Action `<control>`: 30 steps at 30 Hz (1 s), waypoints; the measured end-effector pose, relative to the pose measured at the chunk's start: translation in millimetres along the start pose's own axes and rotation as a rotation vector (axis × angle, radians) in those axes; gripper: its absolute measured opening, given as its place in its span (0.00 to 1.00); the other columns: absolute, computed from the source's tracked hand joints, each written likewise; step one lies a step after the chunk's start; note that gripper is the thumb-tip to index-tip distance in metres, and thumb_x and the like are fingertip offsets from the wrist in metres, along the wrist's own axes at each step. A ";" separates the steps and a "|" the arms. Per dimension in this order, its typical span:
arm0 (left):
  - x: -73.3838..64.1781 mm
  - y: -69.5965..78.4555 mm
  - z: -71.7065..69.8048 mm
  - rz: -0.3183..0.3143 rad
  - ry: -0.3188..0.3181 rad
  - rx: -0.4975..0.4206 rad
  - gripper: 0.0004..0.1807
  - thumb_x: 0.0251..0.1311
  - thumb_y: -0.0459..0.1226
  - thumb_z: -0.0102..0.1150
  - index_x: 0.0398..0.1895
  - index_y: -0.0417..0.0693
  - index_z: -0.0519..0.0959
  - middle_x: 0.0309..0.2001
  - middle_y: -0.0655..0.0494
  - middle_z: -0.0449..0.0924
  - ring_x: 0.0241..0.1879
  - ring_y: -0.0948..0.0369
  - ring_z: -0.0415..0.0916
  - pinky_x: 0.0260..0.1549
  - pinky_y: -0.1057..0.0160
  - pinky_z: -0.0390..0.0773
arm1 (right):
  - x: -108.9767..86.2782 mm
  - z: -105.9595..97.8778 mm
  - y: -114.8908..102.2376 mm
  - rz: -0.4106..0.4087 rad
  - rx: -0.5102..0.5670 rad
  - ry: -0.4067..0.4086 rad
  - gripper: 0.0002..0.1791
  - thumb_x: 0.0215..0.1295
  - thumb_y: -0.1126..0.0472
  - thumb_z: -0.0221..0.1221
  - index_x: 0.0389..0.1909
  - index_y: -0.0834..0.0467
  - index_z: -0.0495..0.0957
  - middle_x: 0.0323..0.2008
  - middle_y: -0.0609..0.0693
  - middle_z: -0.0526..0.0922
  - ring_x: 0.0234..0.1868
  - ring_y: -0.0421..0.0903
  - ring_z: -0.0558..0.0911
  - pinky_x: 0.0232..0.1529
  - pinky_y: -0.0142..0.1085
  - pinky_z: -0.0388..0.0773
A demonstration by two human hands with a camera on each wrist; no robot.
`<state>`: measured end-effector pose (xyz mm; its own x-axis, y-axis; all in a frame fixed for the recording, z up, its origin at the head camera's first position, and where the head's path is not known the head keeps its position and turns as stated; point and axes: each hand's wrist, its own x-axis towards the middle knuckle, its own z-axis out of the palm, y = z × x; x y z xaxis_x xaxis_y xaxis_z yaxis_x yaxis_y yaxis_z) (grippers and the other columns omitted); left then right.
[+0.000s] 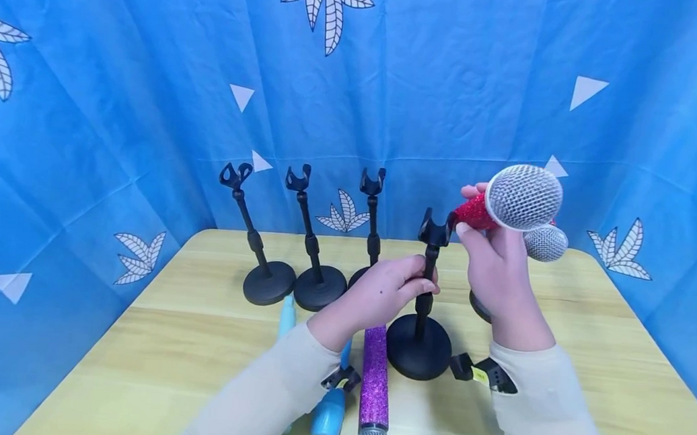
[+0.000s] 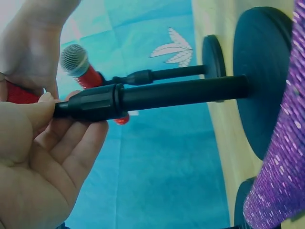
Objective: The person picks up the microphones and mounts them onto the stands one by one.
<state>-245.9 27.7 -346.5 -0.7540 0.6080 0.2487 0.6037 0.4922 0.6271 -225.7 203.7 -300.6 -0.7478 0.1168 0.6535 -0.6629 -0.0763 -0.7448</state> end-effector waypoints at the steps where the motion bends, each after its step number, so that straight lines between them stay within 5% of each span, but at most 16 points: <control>1: -2.5 0.3 -0.1 0.001 0.002 0.002 0.03 0.75 0.43 0.55 0.42 0.58 0.77 0.34 0.72 0.79 0.35 0.77 0.75 0.36 0.75 0.74 | 2.4 0.9 -1.3 -0.004 0.010 0.003 0.28 0.62 0.82 0.49 0.62 0.61 0.65 0.62 0.61 0.74 0.70 0.56 0.62 0.61 0.34 0.66; 6: -12.3 2.2 0.7 0.028 0.011 0.003 0.04 0.75 0.44 0.53 0.42 0.58 0.77 0.33 0.72 0.78 0.29 0.73 0.72 0.27 0.74 0.72 | 11.4 5.5 -4.3 -0.005 0.072 -0.009 0.28 0.61 0.82 0.50 0.61 0.61 0.65 0.62 0.61 0.73 0.70 0.57 0.64 0.65 0.42 0.61; 14: -13.0 4.1 -1.2 0.072 0.015 0.057 0.04 0.75 0.45 0.53 0.43 0.58 0.76 0.32 0.73 0.77 0.20 0.69 0.65 0.19 0.71 0.66 | 17.9 12.3 -1.0 -0.026 0.014 -0.073 0.26 0.63 0.81 0.47 0.61 0.61 0.66 0.61 0.59 0.76 0.68 0.56 0.67 0.63 0.42 0.61; 24: -8.7 1.2 -5.1 0.039 0.000 0.031 0.04 0.75 0.46 0.53 0.42 0.60 0.75 0.30 0.73 0.77 0.20 0.68 0.65 0.19 0.70 0.67 | 21.3 16.6 6.6 -0.106 -0.100 -0.138 0.29 0.60 0.78 0.44 0.64 0.61 0.65 0.62 0.61 0.75 0.68 0.55 0.66 0.61 0.42 0.62; 30: -9.6 -1.2 -1.2 0.041 -0.008 0.013 0.04 0.74 0.44 0.55 0.42 0.58 0.77 0.33 0.72 0.79 0.29 0.73 0.72 0.28 0.74 0.72 | 17.8 14.7 16.2 -0.158 -0.060 -0.162 0.33 0.55 0.77 0.54 0.65 0.61 0.62 0.61 0.60 0.75 0.68 0.56 0.69 0.67 0.37 0.64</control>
<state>-239.8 20.5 -348.7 -0.7266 0.6327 0.2679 0.6371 0.4747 0.6072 -250.3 190.0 -299.1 -0.6341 -0.0377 0.7723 -0.7726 -0.0100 -0.6348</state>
